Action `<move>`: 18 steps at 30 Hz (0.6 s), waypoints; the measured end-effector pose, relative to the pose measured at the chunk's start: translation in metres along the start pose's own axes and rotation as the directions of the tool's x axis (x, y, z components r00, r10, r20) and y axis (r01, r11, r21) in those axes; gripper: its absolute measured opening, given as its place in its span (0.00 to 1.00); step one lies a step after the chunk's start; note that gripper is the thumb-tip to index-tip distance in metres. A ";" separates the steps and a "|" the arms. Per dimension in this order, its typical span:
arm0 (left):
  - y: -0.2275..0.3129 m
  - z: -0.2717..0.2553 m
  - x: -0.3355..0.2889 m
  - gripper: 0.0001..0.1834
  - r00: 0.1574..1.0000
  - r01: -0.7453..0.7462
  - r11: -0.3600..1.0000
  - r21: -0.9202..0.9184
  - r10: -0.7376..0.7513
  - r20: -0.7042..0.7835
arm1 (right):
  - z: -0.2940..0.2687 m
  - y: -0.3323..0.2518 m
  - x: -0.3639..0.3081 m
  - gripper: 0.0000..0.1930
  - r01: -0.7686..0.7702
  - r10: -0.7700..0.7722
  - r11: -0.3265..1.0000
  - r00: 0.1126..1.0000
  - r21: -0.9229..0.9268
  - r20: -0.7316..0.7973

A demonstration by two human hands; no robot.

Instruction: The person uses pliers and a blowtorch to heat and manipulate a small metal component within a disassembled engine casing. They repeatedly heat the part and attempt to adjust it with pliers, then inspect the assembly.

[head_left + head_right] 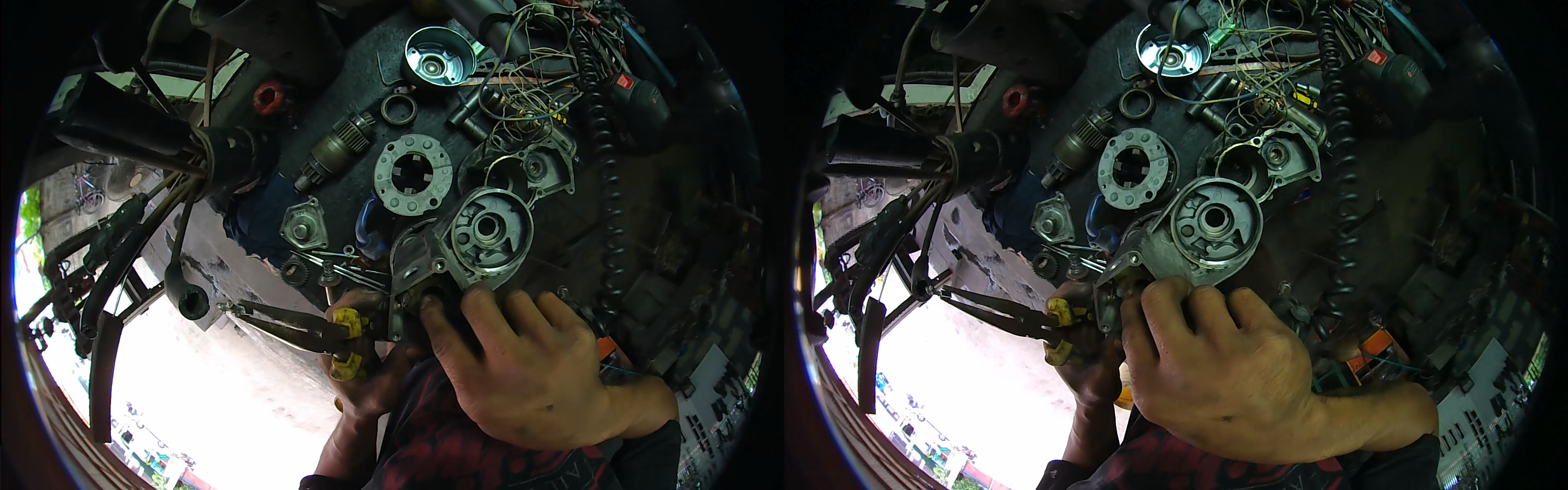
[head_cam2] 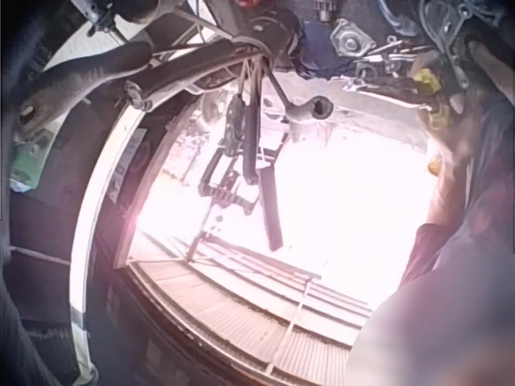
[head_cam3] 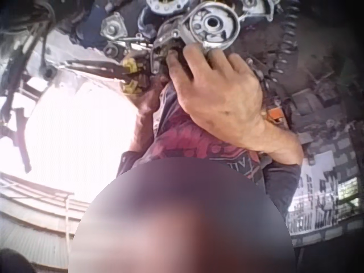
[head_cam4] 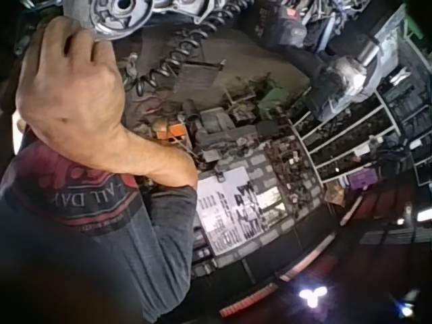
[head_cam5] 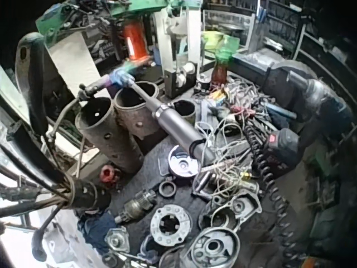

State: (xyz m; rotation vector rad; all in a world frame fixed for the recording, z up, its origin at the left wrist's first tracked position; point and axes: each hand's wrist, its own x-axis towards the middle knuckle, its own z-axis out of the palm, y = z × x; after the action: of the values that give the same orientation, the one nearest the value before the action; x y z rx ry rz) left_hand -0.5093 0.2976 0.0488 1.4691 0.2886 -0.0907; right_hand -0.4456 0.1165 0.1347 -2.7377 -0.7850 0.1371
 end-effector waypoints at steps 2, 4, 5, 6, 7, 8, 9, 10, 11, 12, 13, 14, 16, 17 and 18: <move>0.002 0.001 -0.002 0.34 0.999 0.045 0.999 0.016 -0.045 -0.027 | 0.002 0.001 -0.001 0.13 0.017 -0.017 1.000 1.000 -0.008 -0.026; 0.004 0.002 -0.004 0.34 0.989 0.128 0.992 -0.007 -0.128 -0.079 | 0.004 0.001 -0.002 0.12 0.017 -0.017 1.000 0.999 -0.003 -0.034; 0.004 0.002 -0.004 0.34 0.992 0.109 0.994 -0.006 -0.109 -0.067 | 0.005 0.002 -0.003 0.12 0.024 -0.024 1.000 0.998 -0.006 -0.056; 0.004 0.001 -0.004 0.35 0.994 0.091 0.996 -0.004 -0.092 -0.055 | 0.007 0.002 -0.004 0.11 0.029 -0.030 1.000 0.997 -0.009 -0.077; 0.005 0.001 -0.004 0.35 0.996 0.074 0.997 -0.002 -0.074 -0.043 | 0.008 0.003 -0.004 0.11 0.035 -0.036 0.999 0.994 -0.011 -0.099; 0.004 0.001 -0.004 0.35 0.996 0.071 0.997 -0.019 -0.072 -0.048 | 0.010 0.003 -0.005 0.10 0.033 -0.034 0.999 0.993 -0.007 -0.114; 0.004 0.001 -0.004 0.36 0.996 0.068 0.997 -0.036 -0.070 -0.054 | 0.011 0.003 -0.006 0.10 0.032 -0.032 0.999 0.991 -0.003 -0.130; 0.003 0.001 -0.004 0.36 0.996 0.064 0.996 -0.054 -0.067 -0.059 | 0.013 0.003 -0.007 0.09 0.030 -0.030 1.000 0.989 -0.001 -0.145; 0.003 0.001 -0.004 0.36 0.996 0.062 0.997 -0.045 -0.064 -0.055 | 0.015 0.003 -0.007 0.09 0.031 -0.027 0.999 0.988 0.028 -0.154; 0.003 0.001 -0.004 0.37 0.997 0.059 0.998 -0.036 -0.061 -0.050 | 0.017 0.004 -0.007 0.08 0.033 -0.024 0.998 0.986 0.055 -0.162; 0.003 0.001 -0.004 0.37 0.997 0.055 0.998 -0.031 -0.057 -0.045 | 0.018 0.004 -0.007 0.08 0.036 -0.022 0.996 0.985 0.080 -0.170; 0.003 0.001 -0.004 0.37 0.998 0.050 0.998 -0.031 -0.051 -0.045 | 0.019 0.004 -0.008 0.08 0.037 -0.022 0.996 0.985 0.081 -0.170; 0.004 0.001 -0.003 0.37 0.998 0.038 0.999 -0.032 -0.040 -0.048 | 0.019 0.004 -0.008 0.07 0.040 -0.025 0.996 0.985 0.084 -0.168; 0.004 0.001 -0.003 0.37 0.997 0.044 0.999 -0.024 -0.045 -0.055 | 0.018 0.004 -0.008 0.07 0.032 -0.016 0.995 0.987 0.099 -0.163; 0.005 0.001 -0.003 0.37 0.997 0.051 0.999 -0.015 -0.052 -0.062 | 0.017 0.003 -0.008 0.07 0.025 -0.006 0.993 0.988 0.114 -0.156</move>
State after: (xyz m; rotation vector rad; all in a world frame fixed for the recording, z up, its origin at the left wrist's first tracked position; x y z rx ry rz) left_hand -0.5104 0.2966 0.0548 1.4531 0.3773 -0.0840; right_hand -0.4534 0.1141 0.1175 -2.5956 -0.7313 -0.0338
